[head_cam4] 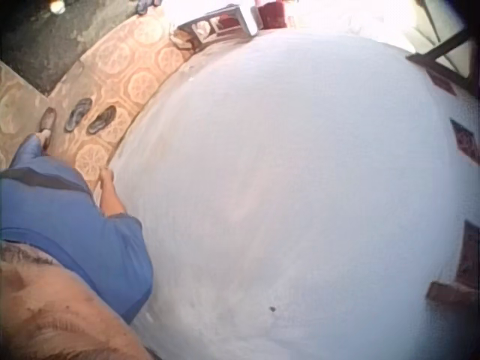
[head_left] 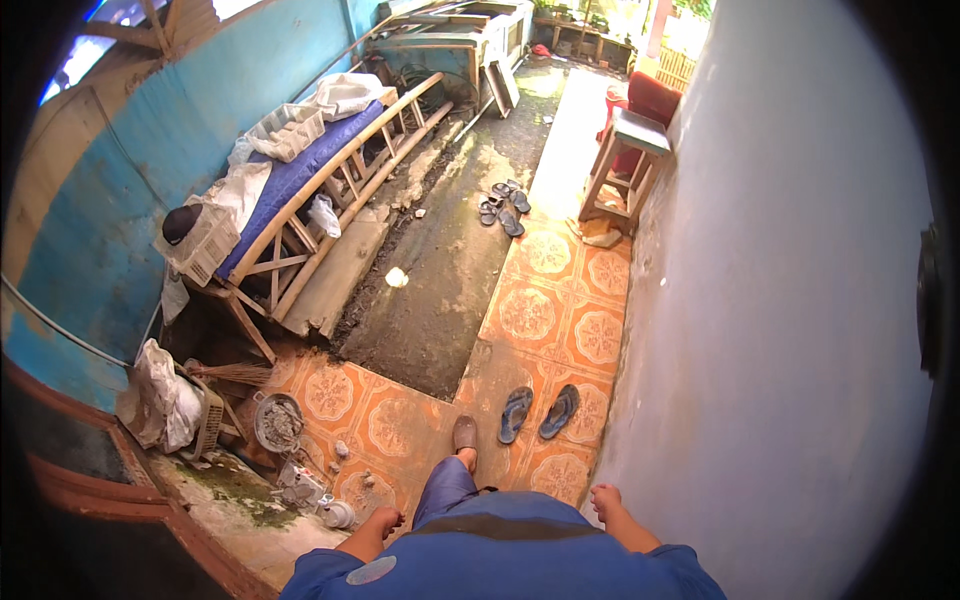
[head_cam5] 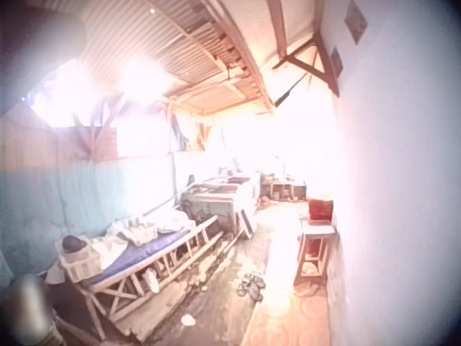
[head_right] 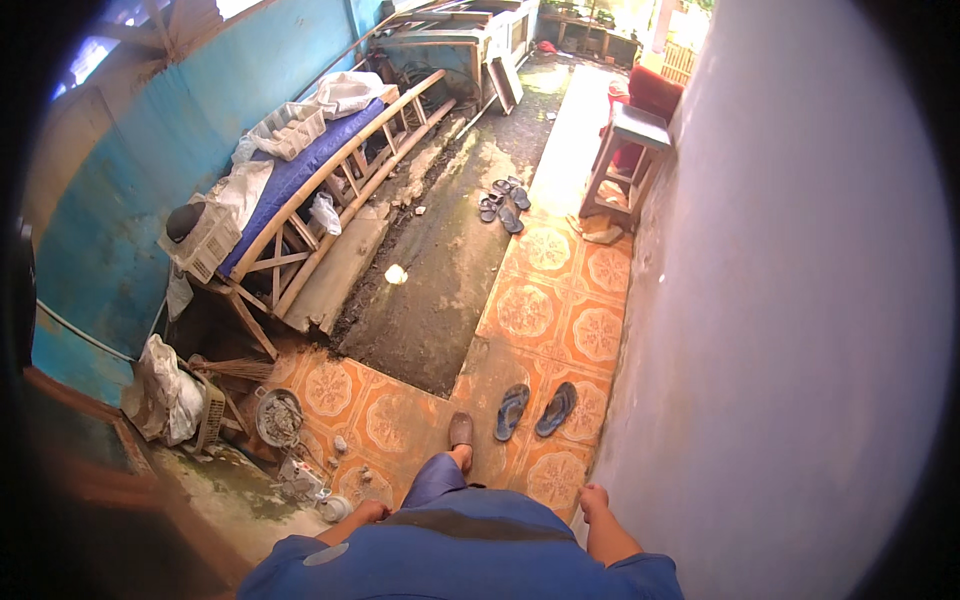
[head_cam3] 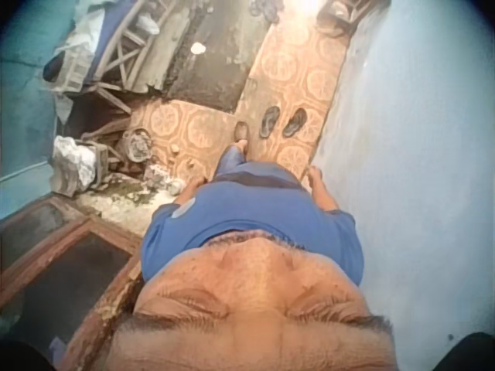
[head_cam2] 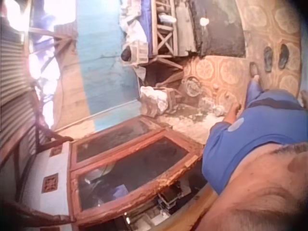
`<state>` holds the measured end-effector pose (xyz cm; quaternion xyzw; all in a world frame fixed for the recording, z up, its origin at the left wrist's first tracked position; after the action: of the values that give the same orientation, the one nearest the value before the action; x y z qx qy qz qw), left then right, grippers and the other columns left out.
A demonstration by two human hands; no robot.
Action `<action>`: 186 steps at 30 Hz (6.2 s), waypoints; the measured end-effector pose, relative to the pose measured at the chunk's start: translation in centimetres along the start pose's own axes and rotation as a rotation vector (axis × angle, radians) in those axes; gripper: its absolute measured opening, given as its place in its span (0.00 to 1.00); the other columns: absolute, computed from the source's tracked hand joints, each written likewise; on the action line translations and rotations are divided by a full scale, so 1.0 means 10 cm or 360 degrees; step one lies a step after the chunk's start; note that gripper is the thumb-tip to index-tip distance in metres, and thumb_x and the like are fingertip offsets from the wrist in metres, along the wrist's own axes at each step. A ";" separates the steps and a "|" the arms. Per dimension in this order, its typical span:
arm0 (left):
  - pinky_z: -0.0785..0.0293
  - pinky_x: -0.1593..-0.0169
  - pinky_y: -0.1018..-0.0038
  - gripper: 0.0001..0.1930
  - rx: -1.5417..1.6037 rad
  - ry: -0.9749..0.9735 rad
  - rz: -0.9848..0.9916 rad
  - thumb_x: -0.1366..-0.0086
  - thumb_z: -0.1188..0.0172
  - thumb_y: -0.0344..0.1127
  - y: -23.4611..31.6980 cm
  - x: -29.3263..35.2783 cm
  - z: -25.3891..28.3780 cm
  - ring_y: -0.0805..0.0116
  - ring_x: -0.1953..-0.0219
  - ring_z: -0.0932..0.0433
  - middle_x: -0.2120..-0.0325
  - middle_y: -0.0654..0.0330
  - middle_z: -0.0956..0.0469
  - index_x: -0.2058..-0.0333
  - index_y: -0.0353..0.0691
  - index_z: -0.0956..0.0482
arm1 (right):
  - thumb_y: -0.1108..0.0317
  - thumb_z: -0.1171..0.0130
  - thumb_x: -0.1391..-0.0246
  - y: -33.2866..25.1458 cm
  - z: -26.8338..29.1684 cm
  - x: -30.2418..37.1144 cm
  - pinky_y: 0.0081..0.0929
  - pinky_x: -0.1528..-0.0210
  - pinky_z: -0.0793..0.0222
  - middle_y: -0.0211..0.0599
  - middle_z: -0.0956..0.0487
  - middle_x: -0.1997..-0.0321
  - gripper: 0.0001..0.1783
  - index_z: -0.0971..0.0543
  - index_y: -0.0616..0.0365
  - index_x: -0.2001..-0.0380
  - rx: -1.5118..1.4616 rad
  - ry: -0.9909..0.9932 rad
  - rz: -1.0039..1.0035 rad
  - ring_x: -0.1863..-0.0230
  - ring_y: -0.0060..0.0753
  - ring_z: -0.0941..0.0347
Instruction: The person assembles a wooden tray by securing a plastic sheet filled with small white items using a metal frame. They then carry the tray to a wooden rack and place it on a shelf. The person also retrieves wooden boards from a pile and places them on a table.
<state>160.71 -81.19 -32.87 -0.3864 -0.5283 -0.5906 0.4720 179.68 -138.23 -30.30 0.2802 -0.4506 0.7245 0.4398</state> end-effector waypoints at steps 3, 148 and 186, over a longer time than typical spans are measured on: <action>0.36 0.72 0.70 0.07 0.0239 0.0023 -0.0011 0.38 0.45 0.35 0.49 -0.27 0.32 0.68 0.74 0.26 0.75 0.59 0.21 0.69 0.41 0.20 | 0.68 0.39 0.49 -0.66 -0.26 0.12 0.35 0.77 0.35 0.35 0.22 0.72 0.11 0.22 0.57 0.61 0.0083 -0.0059 -0.0073 0.78 0.31 0.31; 0.28 0.60 0.67 0.12 0.1307 0.0735 0.0457 0.35 0.46 0.36 21.74 -3.89 2.68 0.65 0.65 0.25 0.66 0.55 0.22 0.56 0.37 0.28 | 0.53 0.48 0.37 -25.36 -8.09 -10.55 0.49 0.37 0.39 0.50 0.30 0.43 0.26 0.33 0.66 0.47 -0.2406 -0.0727 -0.0778 0.43 0.50 0.33; 0.52 0.33 0.58 0.45 0.1598 0.0522 -0.0389 0.38 0.52 0.70 21.61 -4.96 2.40 0.55 0.34 0.43 0.34 0.55 0.42 0.33 0.41 0.43 | 0.73 0.39 0.46 -22.73 -4.82 -6.85 0.27 0.73 0.27 0.33 0.24 0.73 0.09 0.31 0.54 0.71 -0.0191 -0.1245 0.0135 0.72 0.28 0.24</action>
<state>381.07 -49.27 -20.81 0.0482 -0.7060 -0.3686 0.6028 412.77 -74.15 -13.92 0.4900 -0.6367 0.5531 0.2203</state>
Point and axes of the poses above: each hand's wrist, its own x-axis away from the middle knuckle, its own z-axis out of the back of the hand, y = z × x, the point moved 4 cm from there along -x, towards the middle knuckle
